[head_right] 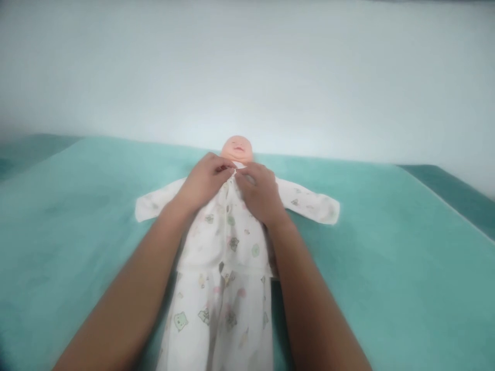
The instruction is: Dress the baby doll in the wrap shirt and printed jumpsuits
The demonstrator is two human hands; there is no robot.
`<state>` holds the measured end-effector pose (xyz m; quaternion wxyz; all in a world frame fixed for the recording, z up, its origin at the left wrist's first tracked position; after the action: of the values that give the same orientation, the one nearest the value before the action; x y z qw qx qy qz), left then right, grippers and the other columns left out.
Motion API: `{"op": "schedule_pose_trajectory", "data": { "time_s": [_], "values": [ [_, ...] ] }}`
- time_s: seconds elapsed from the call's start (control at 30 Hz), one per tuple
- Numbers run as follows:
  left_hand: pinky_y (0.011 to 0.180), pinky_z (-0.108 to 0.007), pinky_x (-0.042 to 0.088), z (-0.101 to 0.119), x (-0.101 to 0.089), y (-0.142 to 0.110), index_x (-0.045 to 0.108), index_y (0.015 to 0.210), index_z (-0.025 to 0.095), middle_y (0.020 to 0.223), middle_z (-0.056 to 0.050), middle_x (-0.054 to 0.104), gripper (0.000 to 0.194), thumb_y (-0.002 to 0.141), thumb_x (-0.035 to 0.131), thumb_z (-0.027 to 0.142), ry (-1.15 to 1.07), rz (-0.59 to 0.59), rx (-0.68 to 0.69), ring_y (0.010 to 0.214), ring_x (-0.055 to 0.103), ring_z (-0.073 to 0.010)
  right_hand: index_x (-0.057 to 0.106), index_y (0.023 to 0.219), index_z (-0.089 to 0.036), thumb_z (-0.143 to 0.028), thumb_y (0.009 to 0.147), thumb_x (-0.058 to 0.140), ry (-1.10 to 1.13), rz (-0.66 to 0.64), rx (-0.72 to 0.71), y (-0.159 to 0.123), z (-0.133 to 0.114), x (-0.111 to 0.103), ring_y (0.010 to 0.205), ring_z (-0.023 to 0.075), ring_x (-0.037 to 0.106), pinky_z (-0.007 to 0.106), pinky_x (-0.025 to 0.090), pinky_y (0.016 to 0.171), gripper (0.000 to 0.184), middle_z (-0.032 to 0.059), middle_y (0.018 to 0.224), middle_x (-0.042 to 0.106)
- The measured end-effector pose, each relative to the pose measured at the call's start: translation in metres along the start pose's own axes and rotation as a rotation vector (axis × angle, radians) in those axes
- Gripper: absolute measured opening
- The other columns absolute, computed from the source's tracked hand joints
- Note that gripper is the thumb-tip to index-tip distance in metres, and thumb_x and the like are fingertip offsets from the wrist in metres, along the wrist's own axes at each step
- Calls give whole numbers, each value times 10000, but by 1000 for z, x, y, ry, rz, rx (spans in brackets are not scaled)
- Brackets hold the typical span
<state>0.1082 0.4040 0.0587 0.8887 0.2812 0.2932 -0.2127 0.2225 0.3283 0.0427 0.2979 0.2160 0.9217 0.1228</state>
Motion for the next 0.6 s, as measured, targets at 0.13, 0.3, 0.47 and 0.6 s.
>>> {"op": "schedule_pose_trajectory", "data": {
  "time_s": [0.13,0.3,0.47,0.6],
  "values": [
    [832,-352,458,6,-3,1,739,881,223,980,-70,630,240,912,502,236,128,-1,44,979,585,-228,738,892,-273,-328,890,523,20,28,-49,0,-4,-3,1254,252,537,451,362,1096,223,43,1206,682],
    [795,-347,439,16,-5,-4,703,913,212,972,-66,646,268,956,439,230,204,69,168,958,579,-223,739,1001,-263,-314,873,544,54,58,-55,-1,-2,-4,1237,242,559,434,385,1092,239,53,1252,670],
    [830,-329,446,19,-6,-7,683,937,214,997,-61,646,265,973,424,251,143,97,236,978,574,-207,722,1120,-285,-350,894,525,19,1,-37,0,2,1,1321,243,487,460,304,1159,308,38,1355,614],
    [872,-311,458,13,-7,-5,671,929,205,1021,-53,665,230,959,444,223,13,106,188,999,591,-190,703,1185,-326,-387,923,485,-61,-86,-9,1,2,7,1394,271,391,514,210,1185,346,14,1425,560]
  ]
}}
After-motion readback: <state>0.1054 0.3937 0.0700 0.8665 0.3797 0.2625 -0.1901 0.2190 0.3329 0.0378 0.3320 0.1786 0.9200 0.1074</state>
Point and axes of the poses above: each hand's wrist, its own y-axis towards the middle knuckle, its own x-axis out of the palm, z = x × y, the point moved 9 cm from there along y, towards the middle knuckle
